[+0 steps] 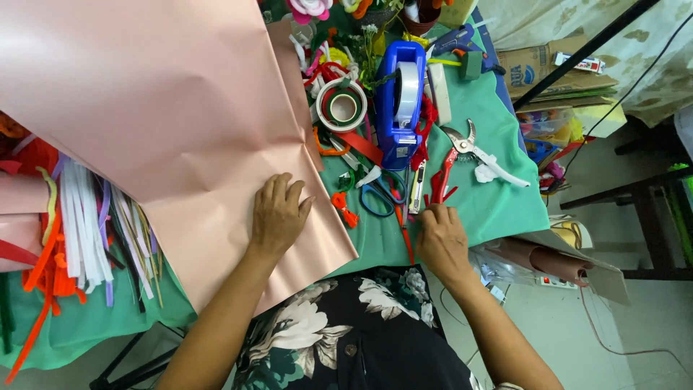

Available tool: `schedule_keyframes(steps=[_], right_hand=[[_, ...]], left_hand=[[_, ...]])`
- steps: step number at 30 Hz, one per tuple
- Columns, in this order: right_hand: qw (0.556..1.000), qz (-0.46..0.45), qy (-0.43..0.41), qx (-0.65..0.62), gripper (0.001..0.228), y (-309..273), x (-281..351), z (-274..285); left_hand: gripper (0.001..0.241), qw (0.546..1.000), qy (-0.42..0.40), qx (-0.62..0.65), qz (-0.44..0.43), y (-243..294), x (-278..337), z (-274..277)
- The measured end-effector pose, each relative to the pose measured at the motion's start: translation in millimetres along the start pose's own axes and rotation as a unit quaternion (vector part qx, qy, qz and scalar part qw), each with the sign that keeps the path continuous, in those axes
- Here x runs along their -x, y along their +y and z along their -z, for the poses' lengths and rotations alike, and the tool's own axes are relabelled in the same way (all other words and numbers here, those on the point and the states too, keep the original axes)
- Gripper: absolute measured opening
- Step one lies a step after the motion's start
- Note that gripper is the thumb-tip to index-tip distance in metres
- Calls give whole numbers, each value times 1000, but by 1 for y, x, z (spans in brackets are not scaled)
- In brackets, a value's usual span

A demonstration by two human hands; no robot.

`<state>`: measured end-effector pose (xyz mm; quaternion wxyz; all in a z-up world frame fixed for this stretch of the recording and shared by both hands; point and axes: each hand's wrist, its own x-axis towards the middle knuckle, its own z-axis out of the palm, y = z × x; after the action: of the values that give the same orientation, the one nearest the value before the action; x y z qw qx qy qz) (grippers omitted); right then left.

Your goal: The person folds a large sheet of pink paper in half lengthwise on a green table, then unfolds it. They proceed to fold the paper again, smoothing the crease with their hands. Finally, they use a yellow utility knife to cut along the folded edge of the paper.

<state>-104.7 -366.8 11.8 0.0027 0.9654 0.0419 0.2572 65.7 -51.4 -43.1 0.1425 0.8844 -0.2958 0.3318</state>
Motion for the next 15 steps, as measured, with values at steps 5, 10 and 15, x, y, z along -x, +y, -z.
schedule_keyframes(steps=[5,10,15], right_hand=[[997,-67,2,32,11,7,-2,-10],[987,-149,-30,57,19,7,-38,-29],[944,-275,-182,8,66,-5,-75,-33]], left_hand=[[34,999,-36,8,2,5,0,15],[39,992,-99,78,21,19,-3,43],[47,990,-98,91,35,24,-3,52]])
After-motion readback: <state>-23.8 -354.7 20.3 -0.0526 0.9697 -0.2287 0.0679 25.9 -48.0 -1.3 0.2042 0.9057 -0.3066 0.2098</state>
